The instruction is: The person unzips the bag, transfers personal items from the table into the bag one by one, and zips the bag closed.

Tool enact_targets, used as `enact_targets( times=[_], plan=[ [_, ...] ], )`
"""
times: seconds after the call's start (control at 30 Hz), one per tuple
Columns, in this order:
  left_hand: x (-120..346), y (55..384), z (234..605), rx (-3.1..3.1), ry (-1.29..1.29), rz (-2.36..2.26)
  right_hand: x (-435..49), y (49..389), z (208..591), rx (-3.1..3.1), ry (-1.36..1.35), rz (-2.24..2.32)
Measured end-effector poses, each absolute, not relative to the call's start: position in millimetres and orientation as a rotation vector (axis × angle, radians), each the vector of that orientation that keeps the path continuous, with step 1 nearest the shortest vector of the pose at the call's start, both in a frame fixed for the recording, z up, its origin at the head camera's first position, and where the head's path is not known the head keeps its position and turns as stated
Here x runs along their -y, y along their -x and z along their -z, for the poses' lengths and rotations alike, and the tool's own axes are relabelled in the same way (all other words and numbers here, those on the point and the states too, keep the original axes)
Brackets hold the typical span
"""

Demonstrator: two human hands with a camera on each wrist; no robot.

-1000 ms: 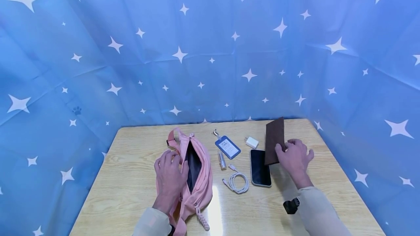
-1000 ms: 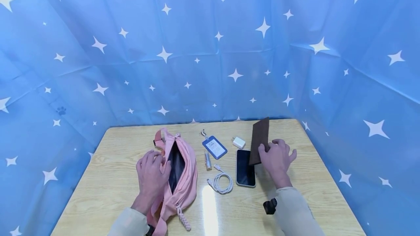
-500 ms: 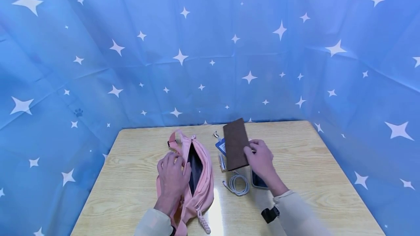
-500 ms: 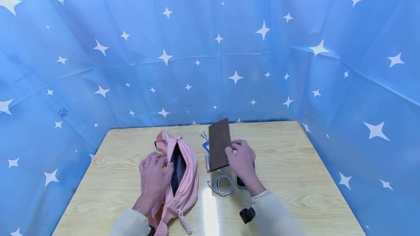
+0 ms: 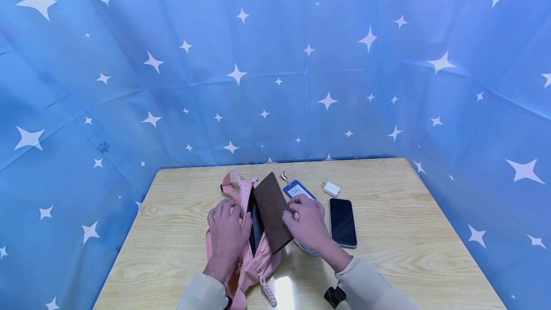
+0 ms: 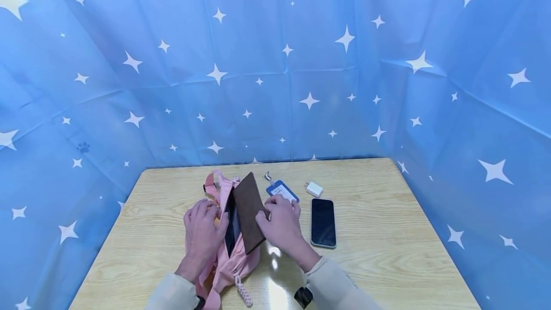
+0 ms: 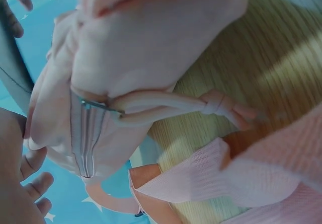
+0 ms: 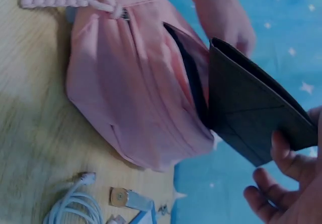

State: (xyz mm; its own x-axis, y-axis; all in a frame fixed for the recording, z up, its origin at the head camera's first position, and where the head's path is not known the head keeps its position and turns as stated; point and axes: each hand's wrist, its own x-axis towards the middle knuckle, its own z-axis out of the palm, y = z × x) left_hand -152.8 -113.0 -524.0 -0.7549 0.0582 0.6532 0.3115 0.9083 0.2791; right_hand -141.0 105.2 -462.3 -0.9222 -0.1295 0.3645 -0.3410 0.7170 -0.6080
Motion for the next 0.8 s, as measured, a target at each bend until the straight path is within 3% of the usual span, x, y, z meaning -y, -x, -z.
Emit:
enact_targets(
  times=[0.3, 0.6, 0.8],
  plan=[
    [105.7, 152.5, 522.3, 2.372, 0.288, 0.53, -82.4, 140.3, 468.4, 2.682, -0.336, -0.913],
    [102.8, 151.8, 522.3, 2.386, 0.31, 0.531, -67.4, 135.4, 477.2, 2.618, -0.485, -0.858],
    [103.9, 151.4, 521.7, 2.434, 0.309, 0.512, -64.7, 136.3, 485.5, 2.569, -0.405, -0.777]
  ],
)
